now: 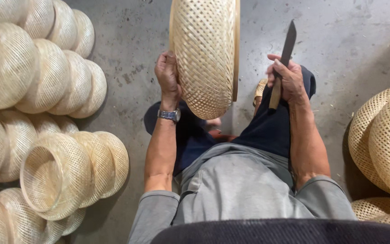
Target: The person sits on the floor and uses a knife to trim and adjust the rim of a woven basket. They rotate the basket to work on different sections of the edge, occasionally placing it down and picking it up again.
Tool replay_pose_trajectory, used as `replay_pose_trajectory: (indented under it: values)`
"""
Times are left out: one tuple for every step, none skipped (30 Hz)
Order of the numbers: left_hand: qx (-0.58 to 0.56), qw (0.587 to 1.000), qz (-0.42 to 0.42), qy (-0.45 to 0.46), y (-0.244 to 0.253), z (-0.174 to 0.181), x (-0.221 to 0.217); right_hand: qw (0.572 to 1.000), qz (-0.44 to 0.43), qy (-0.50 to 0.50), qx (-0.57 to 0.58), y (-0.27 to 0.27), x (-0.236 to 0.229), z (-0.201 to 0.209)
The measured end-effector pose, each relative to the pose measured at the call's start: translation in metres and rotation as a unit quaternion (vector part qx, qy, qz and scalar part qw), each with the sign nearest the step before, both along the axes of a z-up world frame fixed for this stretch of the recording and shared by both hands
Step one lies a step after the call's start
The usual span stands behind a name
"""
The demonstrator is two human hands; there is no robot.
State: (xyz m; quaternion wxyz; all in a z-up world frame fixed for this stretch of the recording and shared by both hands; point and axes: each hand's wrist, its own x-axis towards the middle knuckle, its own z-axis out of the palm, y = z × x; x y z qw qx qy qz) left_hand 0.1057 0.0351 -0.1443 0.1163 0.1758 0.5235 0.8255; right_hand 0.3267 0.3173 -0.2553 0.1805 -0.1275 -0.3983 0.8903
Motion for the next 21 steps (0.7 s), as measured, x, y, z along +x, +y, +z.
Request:
replay_pose_trajectory:
  values:
    - [-0.006,1.0,0.001,0.004,-0.001,-0.011,0.005,0.999,0.007,-0.018,0.027,-0.001,-0.001,0.002]
    - [-0.012,1.0,0.002,0.009,-0.001,-0.022,0.008,0.998,0.013,-0.037,0.054,-0.003,-0.002,0.004]
    - [-0.018,1.0,0.003,0.013,-0.001,-0.031,0.011,0.995,0.02,-0.054,0.081,-0.006,-0.004,0.006]
    - [-0.02,1.0,0.007,0.007,-0.001,-0.041,0.014,0.995,0.021,-0.067,0.076,-0.01,-0.007,0.008]
    - [-0.023,1.0,0.011,-0.001,-0.001,-0.051,0.018,0.994,0.021,-0.083,0.07,-0.017,-0.008,0.01]
    - [-0.026,1.0,0.015,-0.009,0.0,-0.061,0.022,0.993,0.021,-0.098,0.065,-0.023,-0.01,0.011]
    - [-0.045,0.999,0.028,0.003,0.001,-0.071,0.025,0.993,0.028,-0.104,0.056,-0.029,-0.01,0.012]
    - [-0.064,0.997,0.04,0.016,0.003,-0.081,0.028,0.992,0.036,-0.109,0.048,-0.036,-0.01,0.013]
    - [-0.084,0.995,0.054,0.027,0.004,-0.091,0.031,0.992,0.044,-0.115,0.039,-0.04,-0.009,0.014]
    - [-0.079,0.995,0.059,0.025,0.008,-0.101,0.033,0.99,0.043,-0.123,0.046,-0.044,-0.01,0.014]
    - [-0.075,0.995,0.064,0.02,0.012,-0.113,0.039,0.989,0.043,-0.133,0.054,-0.047,-0.01,0.013]
    - [-0.071,0.995,0.07,0.015,0.015,-0.123,0.045,0.987,0.043,-0.143,0.061,-0.05,-0.009,0.01]
    - [-0.083,0.993,0.079,0.022,0.018,-0.133,0.051,0.984,0.048,-0.159,0.072,-0.051,-0.009,0.007]
    - [-0.094,0.991,0.087,0.029,0.02,-0.142,0.057,0.98,0.054,-0.174,0.083,-0.052,-0.009,0.004]
    - [-0.105,0.989,0.095,0.036,0.022,-0.149,0.062,0.976,0.059,-0.189,0.094,-0.053,-0.011,0.0]
    - [-0.111,0.989,0.093,0.027,0.022,-0.154,0.067,0.972,0.06,-0.2,0.108,-0.053,-0.012,-0.004]
    - [-0.116,0.989,0.09,0.019,0.022,-0.159,0.072,0.968,0.061,-0.211,0.122,-0.052,-0.013,-0.008]
    - [-0.121,0.989,0.087,0.011,0.022,-0.163,0.077,0.964,0.062,-0.221,0.137,-0.051,-0.014,-0.012]
    - [-0.132,0.987,0.09,0.012,0.021,-0.165,0.08,0.961,0.061,-0.231,0.138,-0.051,-0.016,-0.016]
    - [-0.144,0.985,0.093,0.013,0.019,-0.167,0.083,0.959,0.059,-0.241,0.14,-0.05,-0.018,-0.019]
    - [-0.157,0.983,0.095,0.014,0.017,-0.169,0.087,0.956,0.057,-0.25,0.141,-0.051,-0.02,-0.023]
